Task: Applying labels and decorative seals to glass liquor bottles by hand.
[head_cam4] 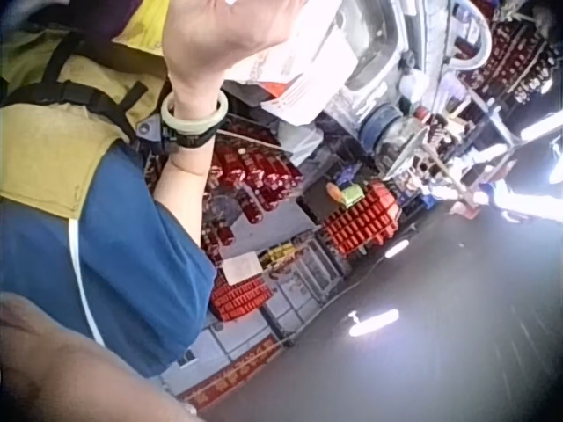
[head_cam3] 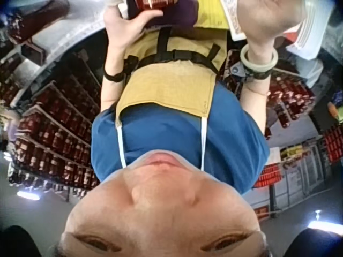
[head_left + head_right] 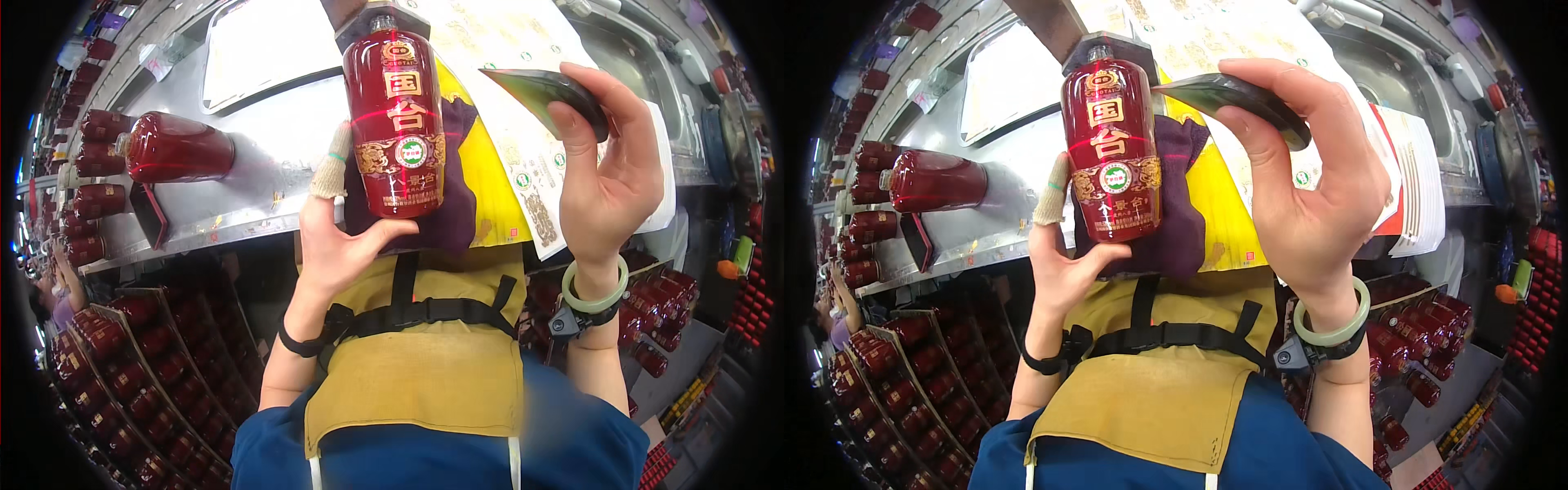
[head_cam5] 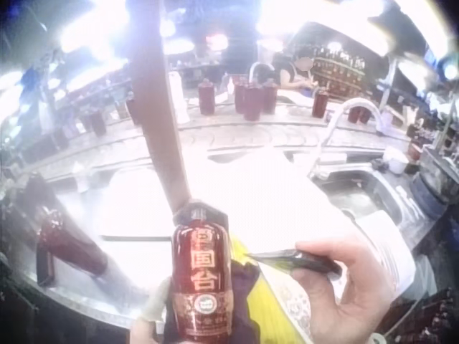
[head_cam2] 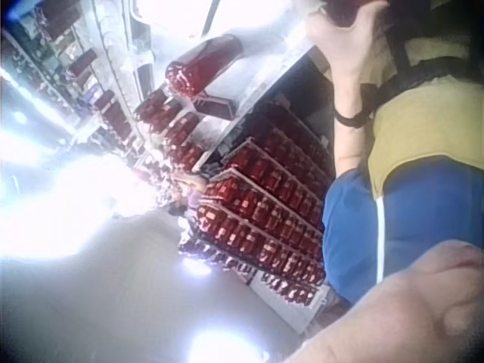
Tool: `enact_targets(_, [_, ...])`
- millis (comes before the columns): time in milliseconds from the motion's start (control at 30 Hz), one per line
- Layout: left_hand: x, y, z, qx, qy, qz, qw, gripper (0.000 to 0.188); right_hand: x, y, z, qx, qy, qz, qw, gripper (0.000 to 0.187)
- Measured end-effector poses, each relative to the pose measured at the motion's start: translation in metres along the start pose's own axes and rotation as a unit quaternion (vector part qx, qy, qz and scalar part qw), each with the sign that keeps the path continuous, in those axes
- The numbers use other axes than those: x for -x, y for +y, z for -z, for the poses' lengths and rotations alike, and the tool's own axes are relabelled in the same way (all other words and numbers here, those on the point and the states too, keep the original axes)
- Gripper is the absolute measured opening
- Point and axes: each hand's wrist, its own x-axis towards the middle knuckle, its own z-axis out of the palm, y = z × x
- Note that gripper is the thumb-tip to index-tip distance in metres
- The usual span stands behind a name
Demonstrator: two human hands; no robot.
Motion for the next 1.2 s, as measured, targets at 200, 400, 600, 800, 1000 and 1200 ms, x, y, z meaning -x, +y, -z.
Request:
enact_targets(200, [-0.014,0.006,-0.008,0.295,0.013,0.146,0.944,0.088,0.003,0.002,-0.010,-0.015,0.038,-0.022,0.999,0.021])
enact_targets(400, [-0.001,-0.010,0.003,0.259,-0.060,0.108,0.958,0.110,0.001,-0.006,-0.021,0.009,-0.018,0.006,1.000,0.031])
enact_targets(600, [-0.010,-0.005,-0.003,0.066,-0.015,0.108,0.992,0.097,0.034,-0.028,-0.051,-0.009,-0.157,0.220,0.963,0.025])
enact_targets(800, [-0.007,0.011,-0.001,-0.196,0.044,-0.089,0.976,0.097,-0.016,0.020,-0.051,0.125,-0.025,0.162,0.979,0.020])
enact_targets(1000, [-0.006,-0.003,-0.005,-0.158,0.011,0.007,0.987,0.090,0.011,-0.016,-0.049,0.033,-0.195,0.163,0.967,0.023])
enact_targets(1200, [-0.006,0.002,-0.009,-0.077,0.073,0.030,0.994,0.090,0.020,-0.008,-0.056,0.026,-0.139,0.195,0.971,0.022])
